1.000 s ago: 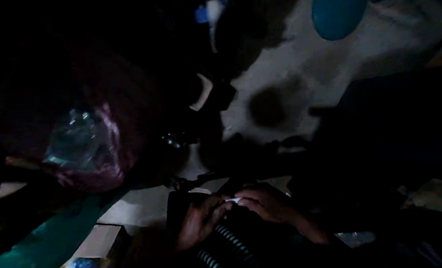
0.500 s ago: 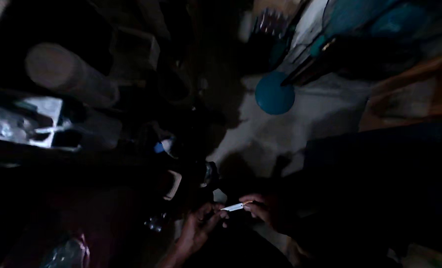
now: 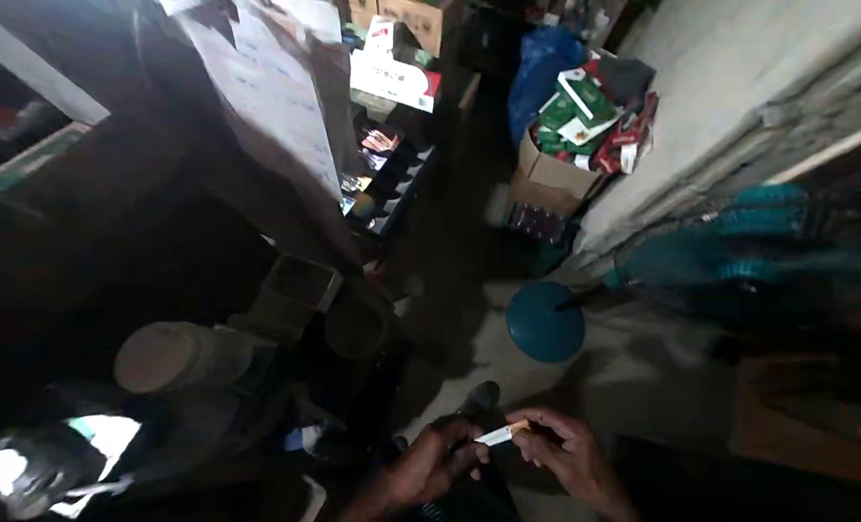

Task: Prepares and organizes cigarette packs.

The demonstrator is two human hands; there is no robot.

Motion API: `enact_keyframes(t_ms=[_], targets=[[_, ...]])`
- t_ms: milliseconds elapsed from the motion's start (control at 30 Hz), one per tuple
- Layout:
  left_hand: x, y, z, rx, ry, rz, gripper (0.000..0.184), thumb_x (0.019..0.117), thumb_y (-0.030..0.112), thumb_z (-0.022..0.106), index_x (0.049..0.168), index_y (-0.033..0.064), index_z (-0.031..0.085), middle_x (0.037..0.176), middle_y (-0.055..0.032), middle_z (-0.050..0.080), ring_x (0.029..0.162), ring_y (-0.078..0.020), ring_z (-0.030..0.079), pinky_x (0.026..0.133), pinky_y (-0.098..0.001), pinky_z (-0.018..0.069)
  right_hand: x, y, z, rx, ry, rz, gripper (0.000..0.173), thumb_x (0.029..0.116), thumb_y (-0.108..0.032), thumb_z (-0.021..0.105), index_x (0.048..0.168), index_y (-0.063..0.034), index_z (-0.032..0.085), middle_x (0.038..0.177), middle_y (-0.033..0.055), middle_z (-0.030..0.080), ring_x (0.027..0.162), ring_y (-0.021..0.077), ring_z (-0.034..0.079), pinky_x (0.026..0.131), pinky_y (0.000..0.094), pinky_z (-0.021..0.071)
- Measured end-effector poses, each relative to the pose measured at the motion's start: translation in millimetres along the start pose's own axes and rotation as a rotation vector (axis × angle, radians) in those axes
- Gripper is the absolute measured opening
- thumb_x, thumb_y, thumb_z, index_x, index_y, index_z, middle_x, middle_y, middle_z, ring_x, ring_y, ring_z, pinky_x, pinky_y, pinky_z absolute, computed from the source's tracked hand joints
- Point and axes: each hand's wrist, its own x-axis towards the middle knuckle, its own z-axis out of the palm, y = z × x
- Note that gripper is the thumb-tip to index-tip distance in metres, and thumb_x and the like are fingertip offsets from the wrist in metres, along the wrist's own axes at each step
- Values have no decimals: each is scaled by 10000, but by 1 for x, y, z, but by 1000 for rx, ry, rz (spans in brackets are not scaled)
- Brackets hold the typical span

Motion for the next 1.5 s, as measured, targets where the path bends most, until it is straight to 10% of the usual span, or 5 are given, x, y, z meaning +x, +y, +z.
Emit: enact_keyframes(t_ms=[300,667,933,1267,1500], targets=[[170,27,-24,-119,492,164,248,1072,128,505,1199,-64,598,996,-79,737,828,-141,736,769,-337,641,214,11,-71,178,-122,-387,159,969,-175,691,1028,-49,767,1079,1,759,978,50,705,855,219,598],[272,28,-118,121,896,289,269,1067,178,534,1104,-60,653,959,-85,715,861,-68,687,806,-261,588,389,-30,-62,265,-437,-306,173,974,-32,618,1074,55,729,986,52,785,913,86,745,859,249,616],[318,34,-210,96,649,189,372,1035,231,614,1287,-42,619,1136,-113,733,1009,-121,718,916,-313,600,529,-31,-95,411,-173,-66,288,1040,-41,452,1257,104,574,930,135,757,784,254,756,756,423,659],[358,43,-267,169,926,150,356,1031,222,616,1257,-53,637,1119,-118,741,1000,-125,729,907,-306,611,733,-2,-117,465,157,269,158,1058,-51,430,1112,-4,570,679,-13,541,490,89,533,480,255,539],[465,51,-330,393,1147,-11,413,1043,273,578,1291,-53,627,1151,-147,730,1043,-161,721,928,-325,593,860,12,-108,287,54,412,147,1081,-125,488,991,-41,568,566,-64,414,389,20,368,376,167,390]])
